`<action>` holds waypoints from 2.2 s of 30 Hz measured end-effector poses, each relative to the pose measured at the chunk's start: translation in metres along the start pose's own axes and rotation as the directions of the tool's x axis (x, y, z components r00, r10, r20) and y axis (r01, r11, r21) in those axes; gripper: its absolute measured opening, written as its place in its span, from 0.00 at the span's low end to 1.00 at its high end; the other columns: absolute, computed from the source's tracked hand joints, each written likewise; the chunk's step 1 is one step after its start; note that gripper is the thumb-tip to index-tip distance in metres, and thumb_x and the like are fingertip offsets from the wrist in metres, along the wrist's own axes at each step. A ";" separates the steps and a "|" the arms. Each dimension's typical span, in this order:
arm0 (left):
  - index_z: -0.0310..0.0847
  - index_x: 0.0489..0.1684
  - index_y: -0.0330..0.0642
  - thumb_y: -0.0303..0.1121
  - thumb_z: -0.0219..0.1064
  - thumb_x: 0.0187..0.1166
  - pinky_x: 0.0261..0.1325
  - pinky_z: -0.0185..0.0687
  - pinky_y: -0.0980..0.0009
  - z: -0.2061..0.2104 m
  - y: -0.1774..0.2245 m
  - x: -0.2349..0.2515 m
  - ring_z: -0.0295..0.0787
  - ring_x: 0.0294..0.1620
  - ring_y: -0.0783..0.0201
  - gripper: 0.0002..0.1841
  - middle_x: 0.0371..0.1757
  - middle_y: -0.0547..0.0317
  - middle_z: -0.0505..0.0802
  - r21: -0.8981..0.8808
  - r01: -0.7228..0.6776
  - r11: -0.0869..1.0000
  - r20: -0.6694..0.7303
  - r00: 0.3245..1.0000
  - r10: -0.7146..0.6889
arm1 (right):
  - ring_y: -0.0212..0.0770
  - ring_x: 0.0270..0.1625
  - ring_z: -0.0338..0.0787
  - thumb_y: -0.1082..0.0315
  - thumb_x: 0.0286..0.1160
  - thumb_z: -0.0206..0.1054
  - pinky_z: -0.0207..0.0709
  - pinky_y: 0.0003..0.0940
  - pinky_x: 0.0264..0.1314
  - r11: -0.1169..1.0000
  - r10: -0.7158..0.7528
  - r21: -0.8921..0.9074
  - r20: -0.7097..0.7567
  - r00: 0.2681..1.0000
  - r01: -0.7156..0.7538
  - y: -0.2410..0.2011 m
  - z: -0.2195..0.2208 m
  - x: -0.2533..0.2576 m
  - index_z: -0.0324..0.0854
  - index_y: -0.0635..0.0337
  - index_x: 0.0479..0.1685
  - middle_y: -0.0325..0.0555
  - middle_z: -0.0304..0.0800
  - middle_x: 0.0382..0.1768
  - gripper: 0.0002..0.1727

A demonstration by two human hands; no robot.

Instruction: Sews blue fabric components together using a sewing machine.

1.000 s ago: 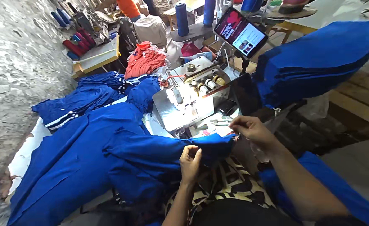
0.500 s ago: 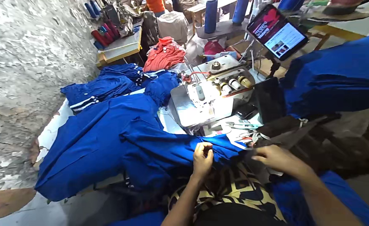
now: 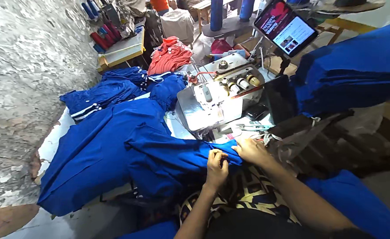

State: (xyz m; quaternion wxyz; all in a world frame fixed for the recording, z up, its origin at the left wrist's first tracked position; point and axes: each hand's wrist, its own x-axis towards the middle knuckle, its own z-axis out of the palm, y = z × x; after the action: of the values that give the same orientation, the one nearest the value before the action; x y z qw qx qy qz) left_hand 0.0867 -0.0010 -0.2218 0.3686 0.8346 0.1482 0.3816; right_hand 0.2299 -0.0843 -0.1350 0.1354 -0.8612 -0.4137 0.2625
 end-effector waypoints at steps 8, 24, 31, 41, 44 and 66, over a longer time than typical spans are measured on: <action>0.89 0.41 0.27 0.26 0.73 0.67 0.58 0.86 0.73 -0.005 0.004 -0.001 0.91 0.49 0.64 0.10 0.44 0.45 0.93 -0.132 0.038 0.990 -0.013 0.999 -0.040 | 0.34 0.40 0.89 0.70 0.72 0.70 0.83 0.31 0.50 0.755 -0.243 0.456 -0.473 0.847 0.471 0.018 0.034 0.004 0.89 0.70 0.44 0.50 0.93 0.37 0.10; 0.81 0.46 0.36 0.30 0.80 0.67 0.52 0.85 0.82 -0.011 0.017 -0.031 0.86 0.46 0.75 0.16 0.46 0.55 0.87 -0.180 -0.116 0.977 -0.090 0.991 0.101 | 0.24 0.15 0.77 0.77 0.76 0.68 0.73 0.20 0.16 0.420 -0.098 0.906 -0.015 0.995 0.055 0.019 0.051 -0.040 0.83 0.65 0.58 0.36 0.89 0.27 0.13; 0.73 0.53 0.40 0.30 0.82 0.61 0.56 0.80 0.85 -0.003 0.009 -0.043 0.82 0.53 0.76 0.24 0.54 0.53 0.81 -0.157 -0.106 0.982 -0.118 0.989 0.088 | 0.20 0.24 0.84 0.79 0.64 0.76 0.76 0.17 0.27 0.376 -0.041 0.919 -0.111 0.993 0.118 0.011 0.055 -0.045 0.84 0.62 0.52 0.33 0.93 0.30 0.16; 0.72 0.50 0.27 0.19 0.73 0.59 0.53 0.85 0.82 -0.001 0.014 -0.034 0.88 0.49 0.73 0.20 0.57 0.41 0.83 -0.123 -0.043 0.992 -0.108 0.994 0.029 | 0.19 0.29 0.83 0.71 0.58 0.81 0.79 0.16 0.38 0.619 -0.074 0.652 -0.506 0.859 0.437 0.016 0.053 -0.042 0.84 0.69 0.49 0.37 0.90 0.30 0.20; 0.83 0.44 0.21 0.20 0.76 0.62 0.53 0.87 0.80 -0.004 0.016 -0.035 0.91 0.49 0.69 0.15 0.57 0.35 0.86 -0.105 0.061 0.993 -0.082 0.994 -0.070 | 0.40 0.30 0.90 0.69 0.66 0.77 0.85 0.37 0.39 0.853 -0.103 0.356 -0.603 0.791 0.383 0.041 0.039 -0.041 0.88 0.70 0.47 0.51 0.93 0.30 0.15; 0.90 0.25 0.32 0.21 0.79 0.57 0.52 0.82 0.87 -0.013 0.021 -0.034 0.87 0.46 0.79 0.05 0.38 0.57 0.90 -0.218 0.114 0.969 -0.025 0.992 -0.122 | 0.20 0.38 0.89 0.75 0.64 0.77 0.85 0.18 0.48 0.392 -0.014 0.880 -0.286 0.958 0.268 0.011 0.074 -0.044 0.90 0.63 0.33 0.35 0.92 0.34 0.03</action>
State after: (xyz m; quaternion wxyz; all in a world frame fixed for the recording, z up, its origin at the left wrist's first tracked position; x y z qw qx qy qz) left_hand 0.0535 -0.0266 -0.2187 0.4764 0.7717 0.1623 0.3889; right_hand 0.1720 -0.1244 -0.1860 0.6518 -0.6329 -0.2563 0.3300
